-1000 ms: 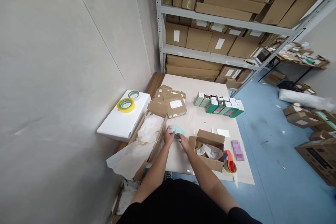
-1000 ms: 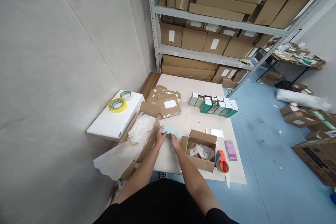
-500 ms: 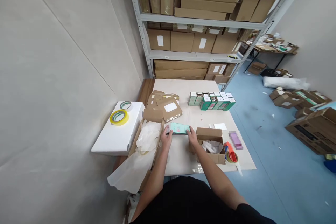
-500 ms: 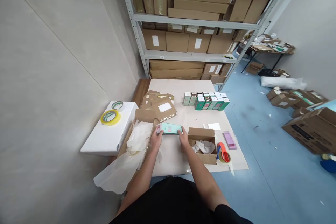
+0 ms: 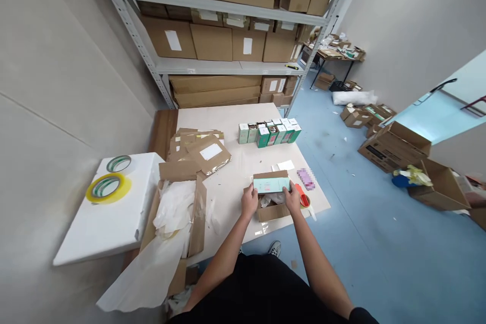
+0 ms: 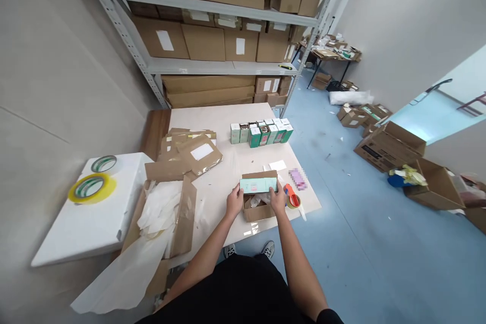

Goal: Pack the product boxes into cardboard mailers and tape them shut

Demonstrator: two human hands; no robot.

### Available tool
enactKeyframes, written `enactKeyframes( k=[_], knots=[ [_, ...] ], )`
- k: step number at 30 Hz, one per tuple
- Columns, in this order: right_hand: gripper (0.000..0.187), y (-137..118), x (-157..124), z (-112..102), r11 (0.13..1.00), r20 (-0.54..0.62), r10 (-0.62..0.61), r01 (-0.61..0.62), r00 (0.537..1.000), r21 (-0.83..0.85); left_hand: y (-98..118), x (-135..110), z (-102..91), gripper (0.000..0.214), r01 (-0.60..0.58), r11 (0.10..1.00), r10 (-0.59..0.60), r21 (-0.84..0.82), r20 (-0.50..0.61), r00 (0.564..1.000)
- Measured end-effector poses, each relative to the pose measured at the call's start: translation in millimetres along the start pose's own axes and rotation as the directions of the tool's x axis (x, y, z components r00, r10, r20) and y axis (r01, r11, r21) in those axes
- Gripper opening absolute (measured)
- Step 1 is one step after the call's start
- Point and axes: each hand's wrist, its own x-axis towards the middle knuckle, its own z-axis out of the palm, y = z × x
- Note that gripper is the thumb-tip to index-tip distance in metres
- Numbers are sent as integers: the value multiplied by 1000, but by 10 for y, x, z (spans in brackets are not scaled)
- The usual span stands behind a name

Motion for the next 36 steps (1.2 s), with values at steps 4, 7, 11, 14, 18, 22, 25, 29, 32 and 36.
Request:
enactKeyframes(
  k=[4, 7, 11, 14, 18, 22, 25, 29, 32, 36],
  knots=[
    [65, 119, 44, -224, 996, -10, 82, -81, 997, 39, 29, -89, 171, 69, -11, 1000, 11, -5, 2, 1000],
    [65, 124, 120, -308, 994, -26, 88, -86, 996, 73, -37, -106, 197, 75, -38, 999, 38, 6, 18, 999],
    [63, 89, 161, -374, 990, 11, 57, -58, 998, 128, -210, -87, 263, 73, -46, 994, 37, 98, 95, 995],
    [59, 96, 166, -429, 985, 81, 15, -29, 997, 168, -346, -104, 401, 71, -62, 959, 12, 278, 177, 984],
    [57, 152, 217, -535, 979, 161, -2, -31, 987, 200, -455, -234, 634, 81, -7, 914, -95, 406, 230, 968],
    [55, 220, 278, -639, 972, 223, -35, -19, 974, 235, -476, -432, 801, 53, -24, 891, -55, 453, 161, 985],
    [53, 320, 278, -701, 970, 293, -57, -17, 954, 244, -470, -577, 906, 20, -31, 898, -12, 440, 94, 995],
    [50, 509, 209, -741, 971, 358, -109, 22, 927, 239, -488, -849, 1075, 9, -23, 903, 33, 430, -15, 999],
    [48, 560, 149, -692, 964, 401, -216, 129, 890, 232, -513, -1132, 1166, 8, -35, 886, 75, 463, -68, 995],
    [45, 361, 89, -452, 930, 499, -355, 246, 790, 272, -529, -1476, 1106, 13, -31, 856, 111, 517, -123, 986]
  ],
)
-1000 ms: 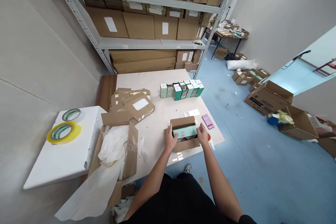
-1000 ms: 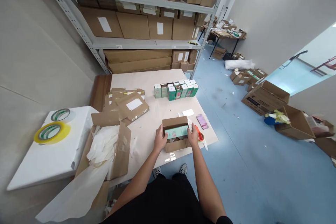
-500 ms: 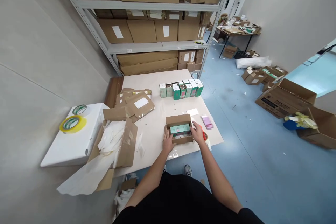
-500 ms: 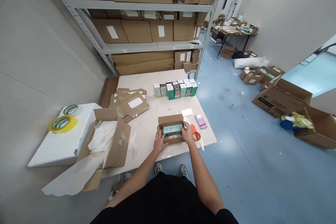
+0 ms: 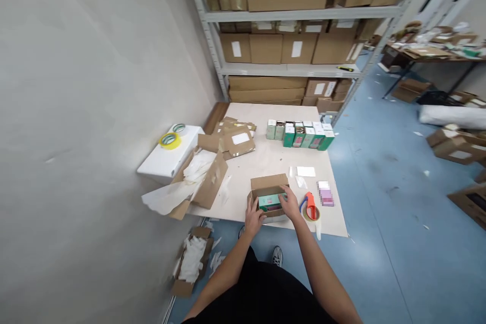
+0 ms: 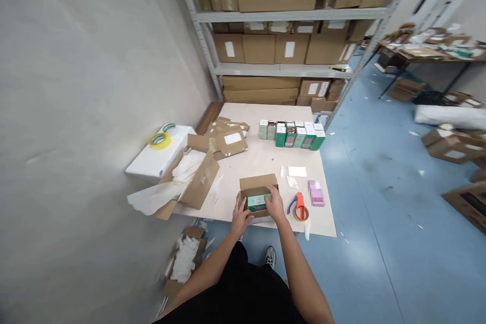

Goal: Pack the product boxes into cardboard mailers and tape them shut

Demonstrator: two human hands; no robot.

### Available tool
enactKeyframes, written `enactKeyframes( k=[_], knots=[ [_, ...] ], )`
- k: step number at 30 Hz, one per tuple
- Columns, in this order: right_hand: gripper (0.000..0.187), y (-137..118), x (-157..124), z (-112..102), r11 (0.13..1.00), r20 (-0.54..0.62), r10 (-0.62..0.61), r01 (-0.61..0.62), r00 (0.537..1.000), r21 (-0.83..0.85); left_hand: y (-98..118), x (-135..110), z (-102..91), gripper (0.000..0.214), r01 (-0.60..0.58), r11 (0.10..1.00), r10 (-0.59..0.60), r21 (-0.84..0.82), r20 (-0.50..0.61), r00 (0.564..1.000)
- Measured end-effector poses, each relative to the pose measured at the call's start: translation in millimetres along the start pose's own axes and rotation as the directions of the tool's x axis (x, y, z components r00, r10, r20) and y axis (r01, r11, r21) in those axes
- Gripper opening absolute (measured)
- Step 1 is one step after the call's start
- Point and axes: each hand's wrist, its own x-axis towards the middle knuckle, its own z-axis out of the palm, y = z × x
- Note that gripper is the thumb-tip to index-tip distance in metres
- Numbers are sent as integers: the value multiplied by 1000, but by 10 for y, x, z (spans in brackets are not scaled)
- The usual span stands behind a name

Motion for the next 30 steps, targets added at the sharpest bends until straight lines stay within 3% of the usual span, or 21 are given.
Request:
enactKeyframes(
  k=[5, 10, 18, 23, 27, 30],
  knots=[
    [44, -377, 315, 550, 991, 151, -129, 125, 980, 41, -217, -236, -398, 20, 79, 995, -72, 65, -100, 992],
    [44, -770, 609, 1215, 969, 282, -247, 239, 927, 61, -508, -364, -817, 24, 149, 985, -130, 92, -187, 974],
    [47, -1411, 1184, 2438, 906, 432, -390, 423, 813, 22, -894, -273, -1127, 17, 186, 981, -175, 49, -174, 969],
    [54, -1790, 1550, 3184, 831, 628, -343, 538, 698, -144, -1105, -112, -1283, 14, 195, 981, -192, 4, -126, 973],
    [66, -1996, 1760, 3700, 716, 776, -204, 631, 597, -297, -1280, -50, -1322, 12, 164, 986, -166, -29, -111, 980],
    [70, -2056, 1837, 4005, 640, 828, -105, 675, 550, -367, -1395, -44, -1313, 12, 145, 988, -150, -55, -91, 985]
  ],
)
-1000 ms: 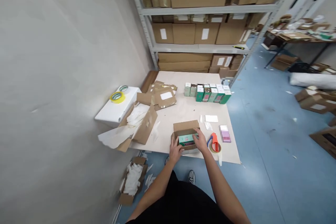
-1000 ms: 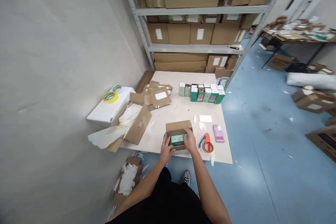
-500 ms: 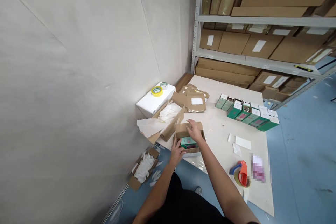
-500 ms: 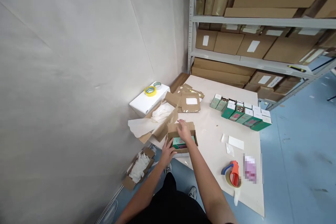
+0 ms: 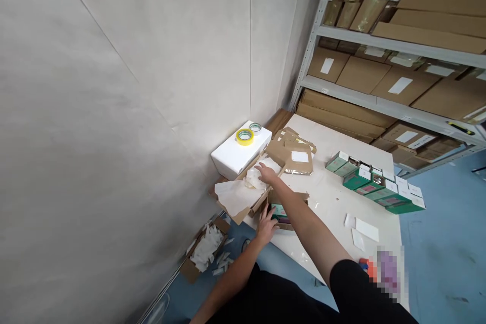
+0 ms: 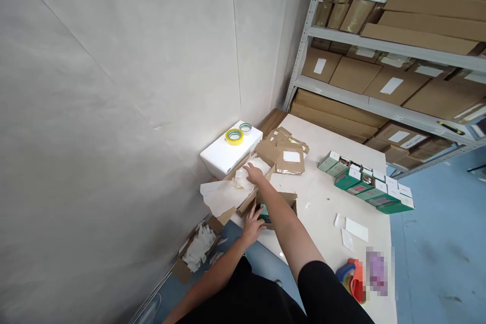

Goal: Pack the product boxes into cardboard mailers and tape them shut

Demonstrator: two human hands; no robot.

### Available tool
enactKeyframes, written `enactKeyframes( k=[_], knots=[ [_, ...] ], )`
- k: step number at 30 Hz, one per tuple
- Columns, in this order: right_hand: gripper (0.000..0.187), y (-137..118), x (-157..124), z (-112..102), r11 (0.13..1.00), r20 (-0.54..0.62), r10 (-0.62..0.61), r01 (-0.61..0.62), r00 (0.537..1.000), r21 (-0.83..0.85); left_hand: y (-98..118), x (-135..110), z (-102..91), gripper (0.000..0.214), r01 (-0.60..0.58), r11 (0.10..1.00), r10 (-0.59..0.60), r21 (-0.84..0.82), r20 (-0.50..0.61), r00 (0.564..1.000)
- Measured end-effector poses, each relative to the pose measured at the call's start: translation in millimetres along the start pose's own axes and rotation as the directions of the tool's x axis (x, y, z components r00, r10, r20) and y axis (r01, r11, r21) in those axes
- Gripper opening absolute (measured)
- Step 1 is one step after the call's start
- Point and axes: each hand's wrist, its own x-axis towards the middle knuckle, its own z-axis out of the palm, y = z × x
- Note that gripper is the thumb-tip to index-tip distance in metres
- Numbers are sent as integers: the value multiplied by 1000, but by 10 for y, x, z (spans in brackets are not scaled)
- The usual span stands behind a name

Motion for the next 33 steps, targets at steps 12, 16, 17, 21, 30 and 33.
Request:
enactKeyframes(
  k=[12, 16, 17, 21, 30, 33],
  knots=[
    [23, -13, 81, -45, 993, -145, 106, -111, 984, -27, -177, 69, -85, 7, -79, 995, 83, -62, 69, 994],
    [20, 103, -185, -226, 986, -356, 148, -110, 923, 124, -109, 116, -76, 7, -83, 995, 86, -56, 54, 995],
    [20, 148, -296, -269, 979, -397, 175, -117, 901, 166, -89, 129, -69, 6, -83, 995, 86, -50, 51, 995],
    [24, 401, -957, -337, 930, -523, 328, -170, 787, 327, 10, 203, -13, 7, -116, 993, 117, -18, 69, 991],
    [36, 1025, -2914, 3, 783, -573, 615, -332, 542, 526, 485, 318, 383, 11, -254, 966, 245, 48, 135, 960],
    [30, 1167, -3386, 191, 739, -534, 673, -434, 512, 515, 703, 354, 563, 12, -299, 953, 286, 55, 171, 943]
  ],
)
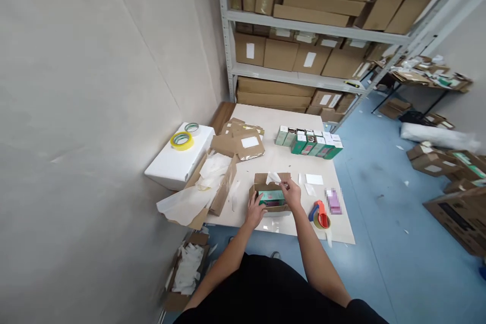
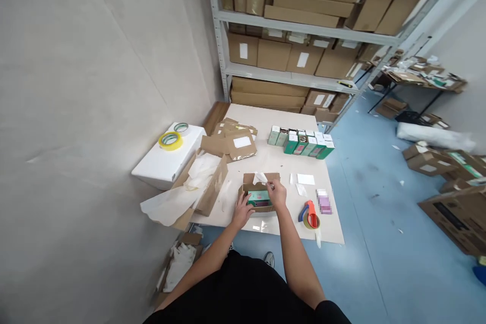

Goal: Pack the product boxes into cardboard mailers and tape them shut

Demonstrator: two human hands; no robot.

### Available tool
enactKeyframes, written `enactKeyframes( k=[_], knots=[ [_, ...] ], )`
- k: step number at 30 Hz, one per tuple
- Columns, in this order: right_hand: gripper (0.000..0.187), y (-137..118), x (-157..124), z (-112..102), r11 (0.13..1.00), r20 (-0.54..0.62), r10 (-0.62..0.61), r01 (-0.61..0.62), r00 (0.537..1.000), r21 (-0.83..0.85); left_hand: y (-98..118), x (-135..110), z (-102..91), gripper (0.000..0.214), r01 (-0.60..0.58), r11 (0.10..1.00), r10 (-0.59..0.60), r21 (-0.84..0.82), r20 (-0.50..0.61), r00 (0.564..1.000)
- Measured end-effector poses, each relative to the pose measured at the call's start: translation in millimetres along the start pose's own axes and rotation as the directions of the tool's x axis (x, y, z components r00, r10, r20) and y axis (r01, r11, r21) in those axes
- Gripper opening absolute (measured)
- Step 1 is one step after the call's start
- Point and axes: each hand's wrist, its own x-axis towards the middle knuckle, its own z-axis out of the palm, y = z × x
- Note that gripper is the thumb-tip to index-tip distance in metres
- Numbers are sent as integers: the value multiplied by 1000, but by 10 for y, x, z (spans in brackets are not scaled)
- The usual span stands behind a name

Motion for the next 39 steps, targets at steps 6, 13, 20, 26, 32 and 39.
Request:
enactKeyframes(
  k=[6, 13, 20, 26, 32, 39],
  knots=[
    [36, 677, -502, -183, 994, 182, 87, -73, 979, -83, 323, 140, 269, 9, 1, 999, -7, 54, 114, 993],
    [39, 1159, -746, -568, 983, 178, 183, -183, 967, -15, 311, -68, 327, 79, 394, 918, -397, -50, -79, 915],
    [48, 1449, -867, -638, 969, 219, 239, -246, 946, 3, 286, -37, 233, 67, 699, 605, -765, -381, -35, 643],
    [71, 1589, -1078, -416, 971, 320, 212, -236, 923, 37, 570, -42, 189, 73, 442, 880, -465, -173, -124, 877],
    [79, 1644, -1139, -307, 984, 369, 117, -157, 922, 81, 559, -193, 292, 99, 270, 958, -287, 100, 236, 928],
    [79, 1668, -1234, -263, 998, 399, 52, -63, 915, 14, 444, -131, 109, 95, 264, 965, -258, 9, 248, 934]
  ],
)
